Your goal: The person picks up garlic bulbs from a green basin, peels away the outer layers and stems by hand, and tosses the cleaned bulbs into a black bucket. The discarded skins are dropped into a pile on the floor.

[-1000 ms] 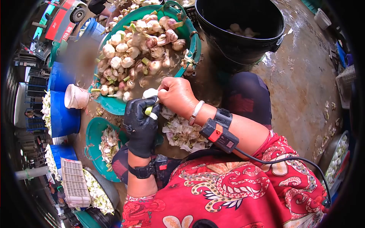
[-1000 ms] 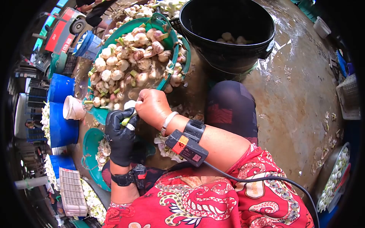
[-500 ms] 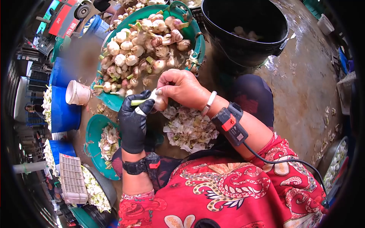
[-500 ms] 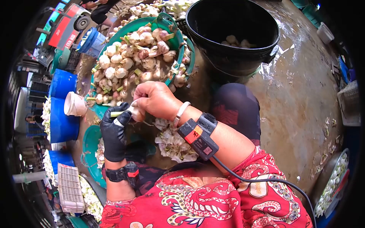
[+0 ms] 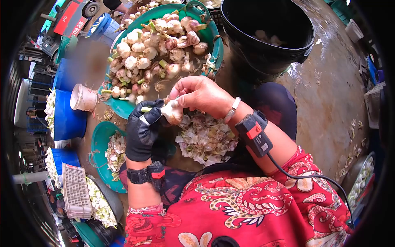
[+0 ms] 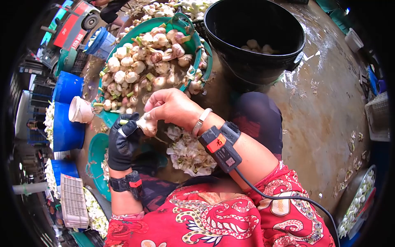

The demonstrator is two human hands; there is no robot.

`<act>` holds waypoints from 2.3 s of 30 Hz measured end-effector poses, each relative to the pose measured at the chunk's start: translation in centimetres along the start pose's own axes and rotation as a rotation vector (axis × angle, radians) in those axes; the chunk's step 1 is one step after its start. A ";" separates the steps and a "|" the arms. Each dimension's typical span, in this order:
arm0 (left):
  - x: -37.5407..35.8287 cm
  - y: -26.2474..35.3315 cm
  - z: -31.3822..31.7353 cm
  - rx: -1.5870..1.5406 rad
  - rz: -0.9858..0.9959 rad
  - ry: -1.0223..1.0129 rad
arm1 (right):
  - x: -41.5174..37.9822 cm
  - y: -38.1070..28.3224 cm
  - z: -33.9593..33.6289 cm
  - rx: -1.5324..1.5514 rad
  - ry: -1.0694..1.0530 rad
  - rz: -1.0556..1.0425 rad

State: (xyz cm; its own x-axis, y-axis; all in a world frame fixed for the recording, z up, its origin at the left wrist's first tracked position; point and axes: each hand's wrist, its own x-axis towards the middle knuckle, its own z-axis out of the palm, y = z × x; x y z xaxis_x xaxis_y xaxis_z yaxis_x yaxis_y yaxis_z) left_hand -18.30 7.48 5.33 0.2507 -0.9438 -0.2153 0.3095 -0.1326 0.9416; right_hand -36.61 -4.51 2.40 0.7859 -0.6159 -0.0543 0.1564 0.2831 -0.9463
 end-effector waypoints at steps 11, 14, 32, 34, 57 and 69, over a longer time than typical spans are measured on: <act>0.5 -1.6 -1.6 0.060 0.161 0.161 | -0.8 -0.2 0.4 0.074 -0.310 -0.051; 1.5 -1.5 -4.7 -0.440 0.051 0.075 | -1.7 -0.8 0.0 0.191 -0.432 0.002; 5.3 3.1 -2.1 0.705 0.128 0.062 | -1.0 -3.7 -5.9 0.974 0.192 -0.372; 8.9 2.1 -5.5 0.934 0.152 -0.021 | -1.2 -4.4 -6.3 0.946 0.301 -0.303; 23.4 -3.0 -3.2 2.154 0.088 -0.438 | 1.2 -0.3 -3.0 -0.324 0.367 0.007; 19.8 -0.4 -6.0 1.610 0.010 -0.304 | 1.8 0.4 -2.7 -0.287 0.424 -0.041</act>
State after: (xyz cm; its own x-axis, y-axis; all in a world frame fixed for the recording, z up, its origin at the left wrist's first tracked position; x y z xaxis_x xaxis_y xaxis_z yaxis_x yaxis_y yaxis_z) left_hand -7.94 -9.36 -0.87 0.0078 -0.9422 -0.3351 -0.9580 -0.1031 0.2677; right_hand -36.70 -7.48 1.03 0.4614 -0.8833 -0.0832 -0.0349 0.0756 -0.9965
